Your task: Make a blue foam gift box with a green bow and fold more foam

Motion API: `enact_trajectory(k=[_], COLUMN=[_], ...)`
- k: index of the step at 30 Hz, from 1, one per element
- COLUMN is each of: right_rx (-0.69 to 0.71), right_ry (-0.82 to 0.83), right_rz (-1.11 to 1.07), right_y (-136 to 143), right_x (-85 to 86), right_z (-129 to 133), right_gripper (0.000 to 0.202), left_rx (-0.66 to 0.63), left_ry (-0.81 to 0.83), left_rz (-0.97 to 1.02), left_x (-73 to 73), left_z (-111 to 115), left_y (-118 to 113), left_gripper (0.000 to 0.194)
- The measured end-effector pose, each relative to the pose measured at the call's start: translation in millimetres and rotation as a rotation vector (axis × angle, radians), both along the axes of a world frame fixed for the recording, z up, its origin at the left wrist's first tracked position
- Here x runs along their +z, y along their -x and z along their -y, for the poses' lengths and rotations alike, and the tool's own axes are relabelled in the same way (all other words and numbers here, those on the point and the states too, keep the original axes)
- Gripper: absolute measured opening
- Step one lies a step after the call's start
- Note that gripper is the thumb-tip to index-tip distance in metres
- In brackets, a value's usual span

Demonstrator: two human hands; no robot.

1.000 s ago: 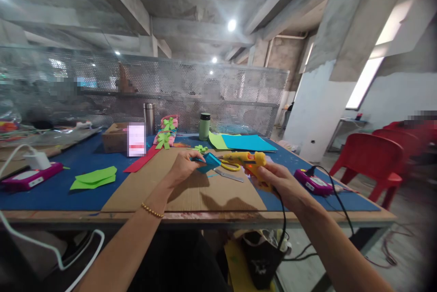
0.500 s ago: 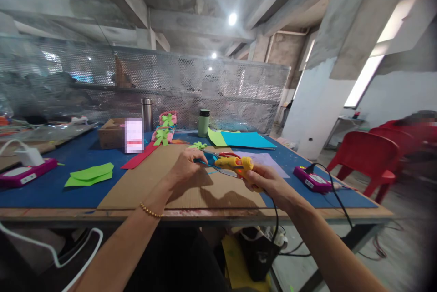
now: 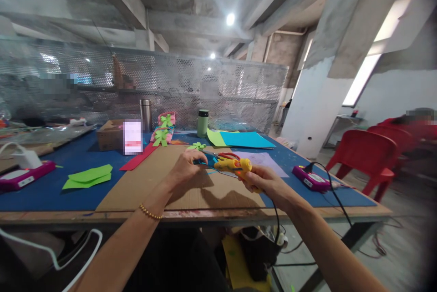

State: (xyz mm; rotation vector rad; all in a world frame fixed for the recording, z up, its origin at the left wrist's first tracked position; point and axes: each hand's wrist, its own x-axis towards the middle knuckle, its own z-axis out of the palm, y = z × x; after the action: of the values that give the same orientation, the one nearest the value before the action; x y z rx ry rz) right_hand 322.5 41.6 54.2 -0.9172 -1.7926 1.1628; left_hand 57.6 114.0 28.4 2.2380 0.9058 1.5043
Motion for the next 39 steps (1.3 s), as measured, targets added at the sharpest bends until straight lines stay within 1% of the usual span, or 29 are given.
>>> enact_trajectory(k=[7,12,21,27,31,35,36,39], right_rx=[0.010,0.001,-0.038,-0.027,-0.074,-0.134,-0.152,-0.221], right_ry=[0.023,0.024,0.025,-0.012,0.000,-0.028,-0.037,-0.071], right_rz=[-0.024,-0.017,-0.015,-0.019,-0.051,-0.068,-0.072,-0.096], right_y=[2,-1,-5,-5,-11,-20,-22,-30], right_x=[0.7,-1.2,-2.0,-4.0,-3.6,-0.1,1.1,4.7], right_z=[0,0,0,-2,1,6,7,10], right_gripper=[0.048,0.047,0.053,0.048,0.047,0.050,0.050,0.051], left_rx=[-0.039,-0.042,-0.072,-0.072,-0.090,-0.146,-0.154,-0.146], left_ry=[-0.013,-0.005,-0.011,0.005,0.083,0.190,0.206,0.245], left_rz=[-0.029,-0.003,0.026,0.047,0.098,0.199,0.216,0.228], left_x=[0.6,0.5,1.1,-1.4,-2.8,-1.8,-1.3,0.6], left_z=[0,0,1,0,-1,-3,-4,-5], left_y=[1,1,1,1,-1,-1,-1,3], left_gripper=[0.008,0.009,0.008,0.010,0.007,0.030,0.033,0.030])
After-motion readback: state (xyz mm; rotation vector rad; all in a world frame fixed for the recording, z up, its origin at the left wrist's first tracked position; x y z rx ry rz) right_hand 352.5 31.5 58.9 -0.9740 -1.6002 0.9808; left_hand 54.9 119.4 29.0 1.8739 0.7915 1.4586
